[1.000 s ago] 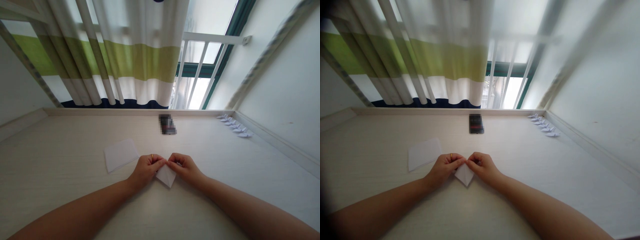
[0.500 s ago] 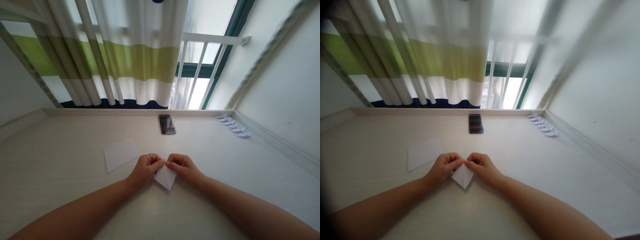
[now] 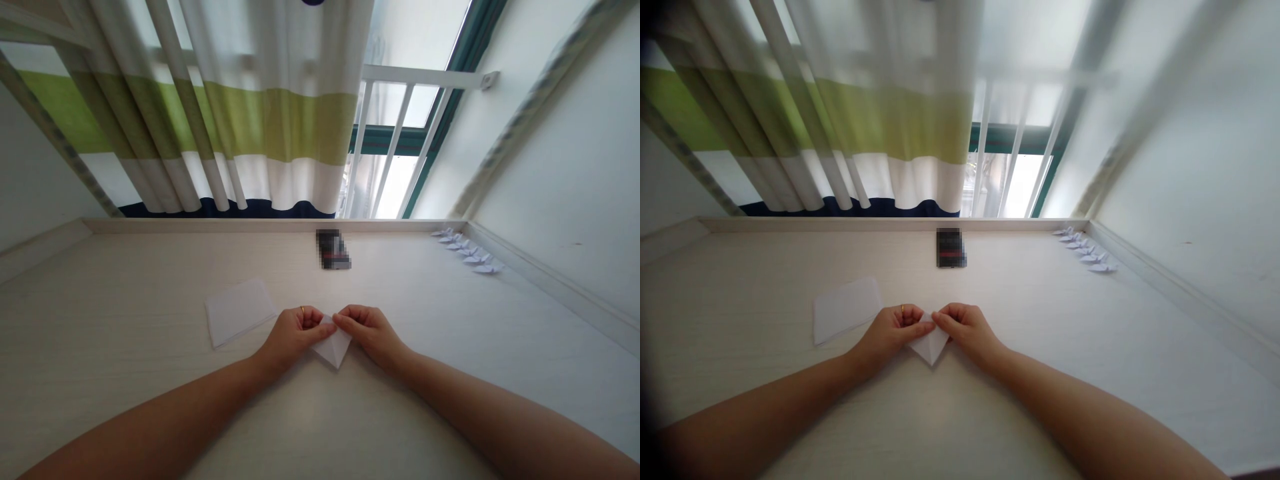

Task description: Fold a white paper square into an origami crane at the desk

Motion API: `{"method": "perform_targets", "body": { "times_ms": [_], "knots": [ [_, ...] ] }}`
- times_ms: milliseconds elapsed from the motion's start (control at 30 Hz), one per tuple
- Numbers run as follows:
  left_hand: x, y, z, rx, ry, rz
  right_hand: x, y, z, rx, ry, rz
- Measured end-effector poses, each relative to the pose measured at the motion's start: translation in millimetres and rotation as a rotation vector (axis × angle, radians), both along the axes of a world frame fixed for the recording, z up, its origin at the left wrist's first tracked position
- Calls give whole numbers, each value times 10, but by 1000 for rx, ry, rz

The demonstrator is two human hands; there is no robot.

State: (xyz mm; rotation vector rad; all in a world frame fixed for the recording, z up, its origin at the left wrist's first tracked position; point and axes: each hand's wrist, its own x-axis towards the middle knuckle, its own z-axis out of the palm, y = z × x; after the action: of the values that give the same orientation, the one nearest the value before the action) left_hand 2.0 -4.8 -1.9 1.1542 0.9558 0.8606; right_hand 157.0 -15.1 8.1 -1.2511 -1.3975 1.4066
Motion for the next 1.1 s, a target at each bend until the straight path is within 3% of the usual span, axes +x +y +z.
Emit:
{"method": "perform_targets", "body": {
  "times_ms": [333, 533, 767, 1100],
  "knots": [
    [-4, -23, -1, 80, -10, 61, 15, 0, 7, -107, -88, 174],
    [-1, -29, -49, 172, 48, 50, 22, 8, -28, -137, -74, 173],
    [-5, -17, -22, 77, -29, -53, -7, -19, 47, -183, -3, 171],
    [-14, -21, 26, 11, -103, 80, -33, -21, 62, -217, 21, 182]
  ]
}}
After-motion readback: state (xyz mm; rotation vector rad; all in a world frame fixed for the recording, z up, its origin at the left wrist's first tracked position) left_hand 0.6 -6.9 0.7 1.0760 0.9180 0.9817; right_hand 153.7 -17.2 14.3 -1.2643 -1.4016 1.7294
